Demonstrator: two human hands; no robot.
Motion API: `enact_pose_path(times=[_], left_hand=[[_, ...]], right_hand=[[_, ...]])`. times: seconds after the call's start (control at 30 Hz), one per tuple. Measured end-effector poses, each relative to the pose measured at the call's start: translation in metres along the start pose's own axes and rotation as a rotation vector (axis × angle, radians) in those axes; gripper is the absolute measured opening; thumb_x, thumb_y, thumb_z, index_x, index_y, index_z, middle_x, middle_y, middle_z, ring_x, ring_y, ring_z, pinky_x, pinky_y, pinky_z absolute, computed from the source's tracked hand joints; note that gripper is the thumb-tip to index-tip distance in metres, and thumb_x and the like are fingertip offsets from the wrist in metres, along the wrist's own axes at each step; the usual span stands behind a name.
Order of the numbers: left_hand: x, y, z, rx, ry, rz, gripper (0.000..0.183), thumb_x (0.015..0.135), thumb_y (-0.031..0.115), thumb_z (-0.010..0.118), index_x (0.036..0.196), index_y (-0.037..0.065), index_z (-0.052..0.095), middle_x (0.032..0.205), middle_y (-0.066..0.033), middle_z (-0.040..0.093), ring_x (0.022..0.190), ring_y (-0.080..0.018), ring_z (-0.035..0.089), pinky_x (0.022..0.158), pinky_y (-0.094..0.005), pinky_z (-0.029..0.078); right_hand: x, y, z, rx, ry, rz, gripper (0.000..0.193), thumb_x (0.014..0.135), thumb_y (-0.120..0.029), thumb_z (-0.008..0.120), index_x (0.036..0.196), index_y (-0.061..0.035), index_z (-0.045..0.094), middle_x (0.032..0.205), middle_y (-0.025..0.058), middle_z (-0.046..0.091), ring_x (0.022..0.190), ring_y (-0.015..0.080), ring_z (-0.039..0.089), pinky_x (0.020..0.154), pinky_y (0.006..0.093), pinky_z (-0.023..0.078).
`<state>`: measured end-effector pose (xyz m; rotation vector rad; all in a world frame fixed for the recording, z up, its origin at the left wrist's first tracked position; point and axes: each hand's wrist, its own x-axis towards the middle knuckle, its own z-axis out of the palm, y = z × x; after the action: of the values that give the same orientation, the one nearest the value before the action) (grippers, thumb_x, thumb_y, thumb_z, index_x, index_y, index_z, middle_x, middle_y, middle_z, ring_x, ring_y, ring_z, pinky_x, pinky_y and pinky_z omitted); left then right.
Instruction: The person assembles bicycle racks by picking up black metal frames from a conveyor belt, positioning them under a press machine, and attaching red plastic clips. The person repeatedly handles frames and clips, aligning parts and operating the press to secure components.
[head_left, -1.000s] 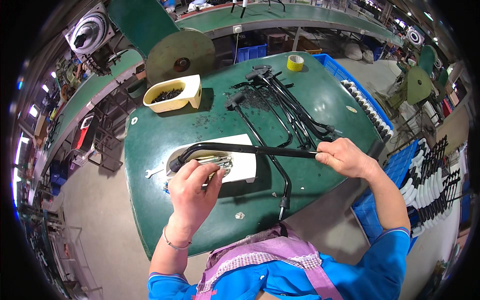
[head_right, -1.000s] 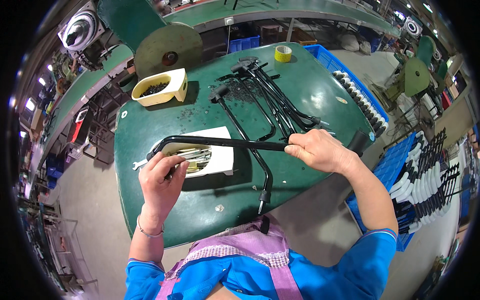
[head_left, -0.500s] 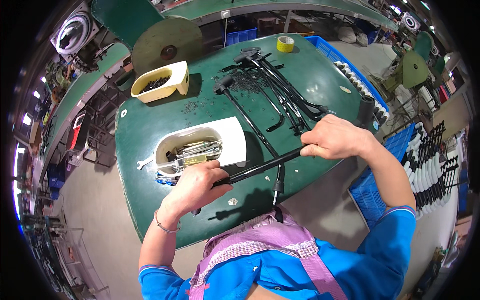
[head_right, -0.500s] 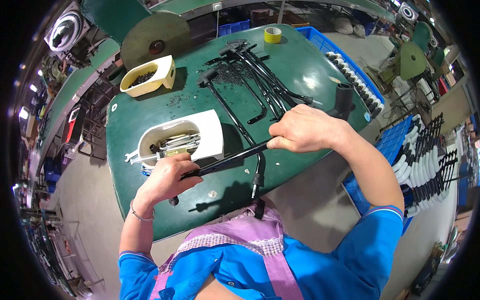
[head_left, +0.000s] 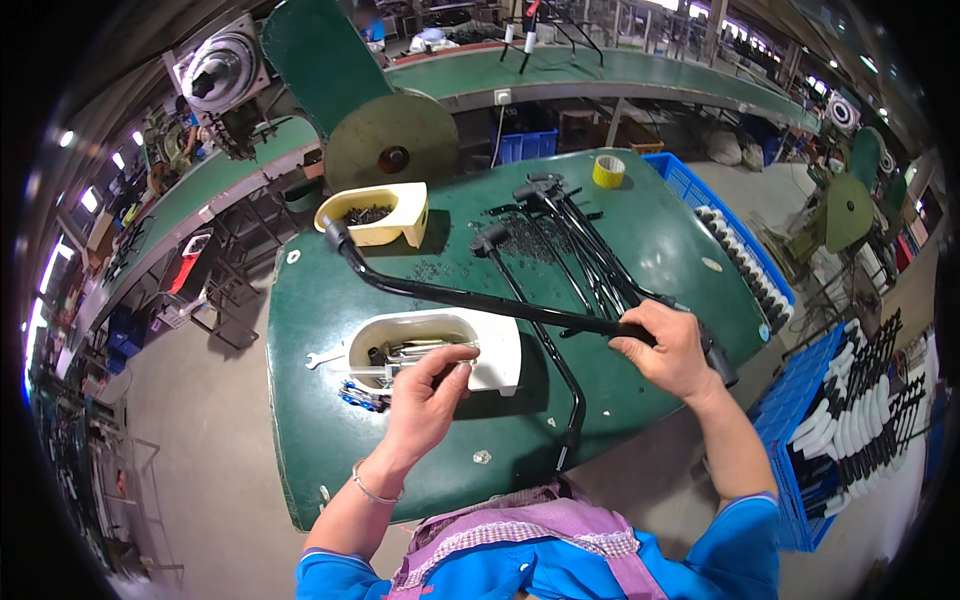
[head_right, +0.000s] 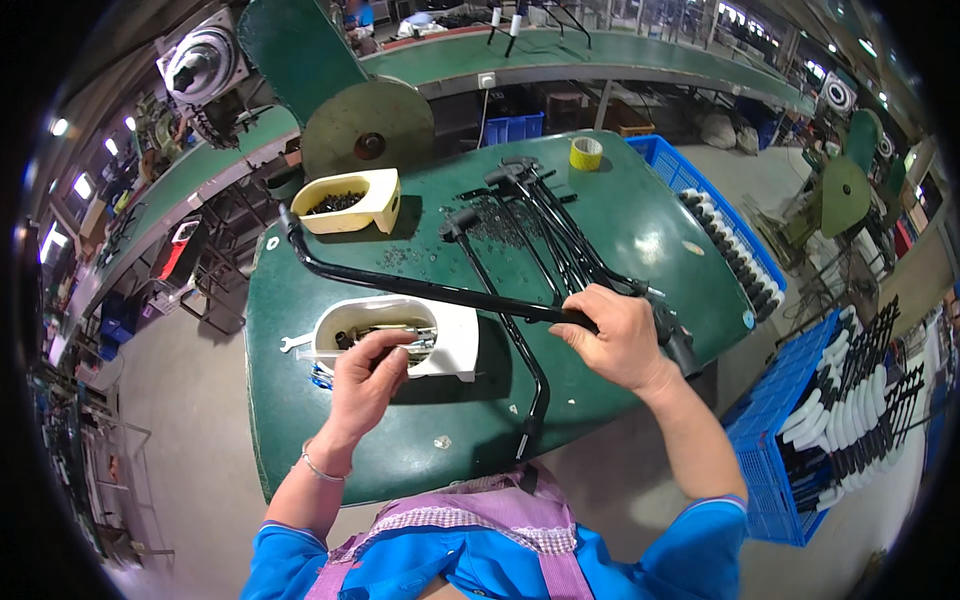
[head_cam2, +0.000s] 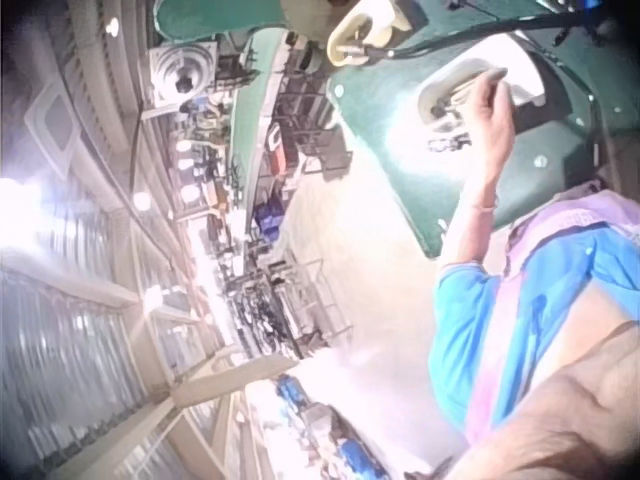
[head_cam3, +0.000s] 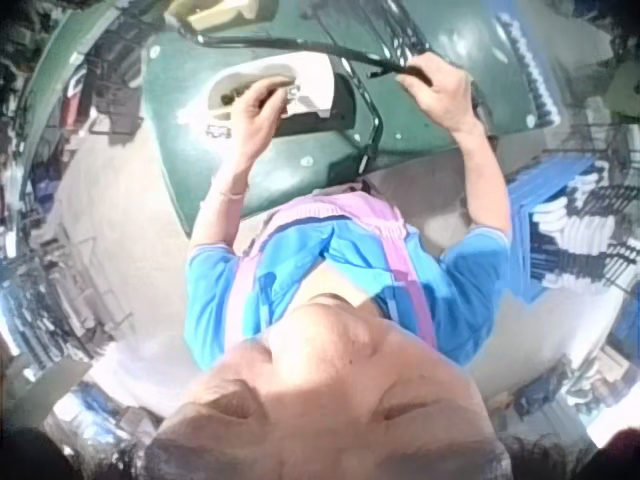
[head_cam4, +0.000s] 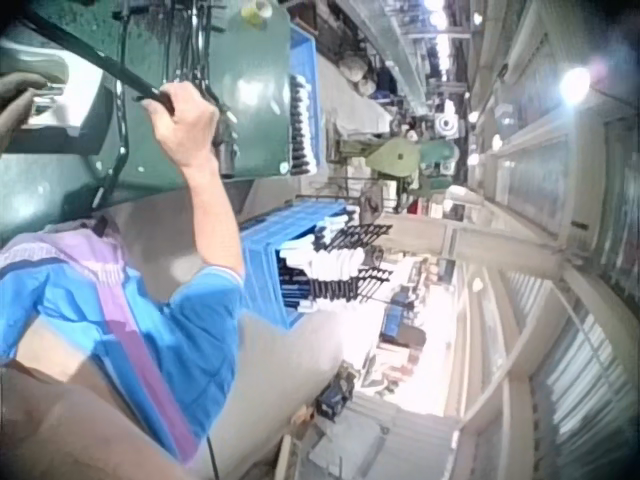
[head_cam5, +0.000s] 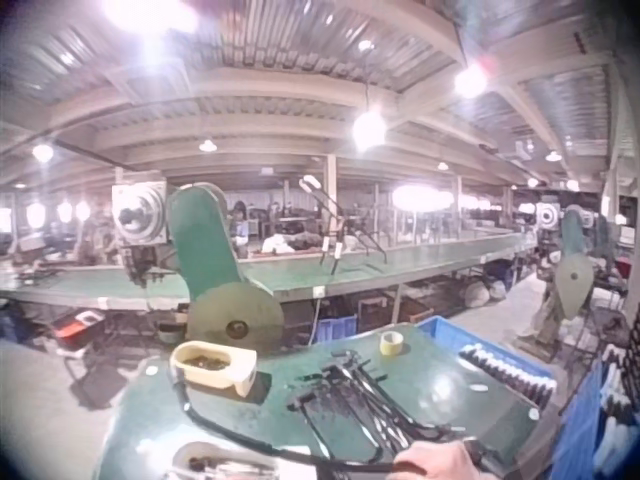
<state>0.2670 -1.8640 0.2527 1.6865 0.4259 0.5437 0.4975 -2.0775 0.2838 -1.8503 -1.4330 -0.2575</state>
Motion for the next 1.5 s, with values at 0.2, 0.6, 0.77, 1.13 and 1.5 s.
enact_pose_path(times=[0.2,0.6,0.77,1.13,1.5], left_hand=[[0.010,-0.006,0.015,0.030,-0.007,0.027,0.022,0.090,0.009,0.065,0.111,0.003,0.065,0.071,0.0033,0.054,0.062,-0.0056,0.049,0.054,-0.0223,0.040],[0.011,0.052,0.027,1.280,-0.326,0.449,0.020,0.078,0.023,0.072,0.078,0.007,0.059,0.065,-0.0097,0.062,0.060,-0.0292,0.063,0.051,-0.0401,0.048],[0.049,0.064,0.018,0.650,-0.422,0.133,0.022,0.085,0.020,0.067,0.090,-0.001,0.065,0.059,-0.0156,0.056,0.055,-0.0255,0.058,0.055,-0.0393,0.047],[0.093,-0.014,0.052,-0.436,-0.291,-0.431,0.022,0.099,0.026,0.055,0.093,0.006,0.060,0.057,0.0085,0.037,0.042,-0.0015,0.027,0.038,-0.0195,0.019],[0.076,-0.035,0.091,-0.531,-0.209,-0.385,0.012,0.093,0.015,0.064,0.094,0.005,0.057,0.064,0.0057,0.044,0.046,-0.0023,0.033,0.042,-0.0196,0.021]], right_hand=[[-0.006,0.006,0.023,-0.054,0.164,-0.033,0.023,0.066,-0.014,0.081,0.080,-0.0070,0.064,0.069,0.0059,0.058,0.057,0.0251,0.057,0.050,0.0344,0.043],[0.026,-0.024,-0.050,-0.460,-0.291,-0.436,0.026,0.071,-0.027,0.074,0.086,-0.0088,0.063,0.078,0.0033,0.059,0.076,0.0214,0.060,0.067,0.0349,0.048],[0.031,-0.032,-0.056,-0.366,0.403,-0.487,0.027,0.071,-0.005,0.075,0.097,-0.0049,0.066,0.095,0.0091,0.064,0.088,0.0287,0.060,0.076,0.0388,0.049],[-0.045,-0.033,0.065,0.541,-0.158,0.435,0.045,0.083,-0.020,0.074,0.118,0.0026,0.057,0.099,0.0162,0.067,0.089,0.0231,0.067,0.079,0.0335,0.052],[-0.076,-0.029,0.078,0.705,0.069,0.676,0.024,0.096,-0.013,0.059,0.114,0.0032,0.058,0.077,0.0010,0.060,0.065,0.0065,0.053,0.056,0.0241,0.043]])
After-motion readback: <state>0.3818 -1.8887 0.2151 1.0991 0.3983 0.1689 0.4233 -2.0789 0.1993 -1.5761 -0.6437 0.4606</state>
